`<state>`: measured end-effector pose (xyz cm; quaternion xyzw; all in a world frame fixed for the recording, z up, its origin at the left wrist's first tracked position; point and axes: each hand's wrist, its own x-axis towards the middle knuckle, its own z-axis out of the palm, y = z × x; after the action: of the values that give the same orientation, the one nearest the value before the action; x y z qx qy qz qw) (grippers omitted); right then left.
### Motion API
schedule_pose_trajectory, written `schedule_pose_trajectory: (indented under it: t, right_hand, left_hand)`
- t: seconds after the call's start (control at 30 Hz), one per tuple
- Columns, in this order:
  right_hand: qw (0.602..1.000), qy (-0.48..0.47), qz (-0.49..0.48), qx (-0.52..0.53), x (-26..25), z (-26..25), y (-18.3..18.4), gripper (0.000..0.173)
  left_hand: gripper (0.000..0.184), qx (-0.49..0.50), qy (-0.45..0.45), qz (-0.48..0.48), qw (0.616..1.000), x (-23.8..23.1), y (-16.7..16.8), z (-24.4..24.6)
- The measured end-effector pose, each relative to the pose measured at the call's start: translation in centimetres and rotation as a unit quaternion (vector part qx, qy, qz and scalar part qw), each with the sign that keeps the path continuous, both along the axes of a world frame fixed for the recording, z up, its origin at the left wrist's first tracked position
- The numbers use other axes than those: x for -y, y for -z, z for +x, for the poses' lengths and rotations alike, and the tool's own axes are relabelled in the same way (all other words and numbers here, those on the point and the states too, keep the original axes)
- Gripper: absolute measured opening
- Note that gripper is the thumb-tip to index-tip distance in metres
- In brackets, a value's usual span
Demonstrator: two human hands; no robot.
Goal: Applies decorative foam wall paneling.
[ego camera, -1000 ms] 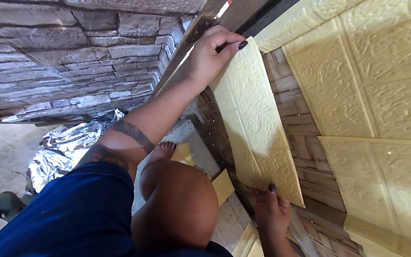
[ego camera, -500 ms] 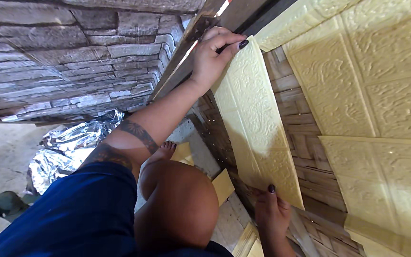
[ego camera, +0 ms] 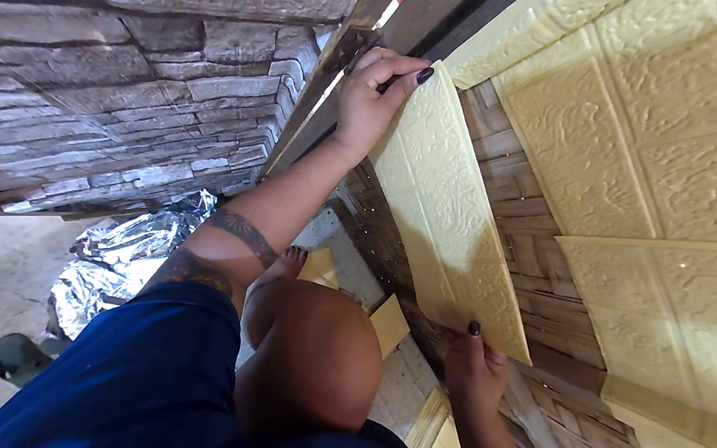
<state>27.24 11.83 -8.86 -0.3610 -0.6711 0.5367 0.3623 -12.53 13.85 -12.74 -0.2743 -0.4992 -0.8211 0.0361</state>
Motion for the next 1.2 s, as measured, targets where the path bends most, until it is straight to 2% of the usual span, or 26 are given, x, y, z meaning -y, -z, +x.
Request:
schedule_pose_trajectory:
  t: [1.2]
  right_hand:
    - [0.999, 0.015, -0.043, 0.004, 0.27, -0.47, 0.06, 0.013]
  left_hand:
    - [0.012, 0.022, 0.039, 0.011, 0.999, -0.14, -0.77, -0.04]
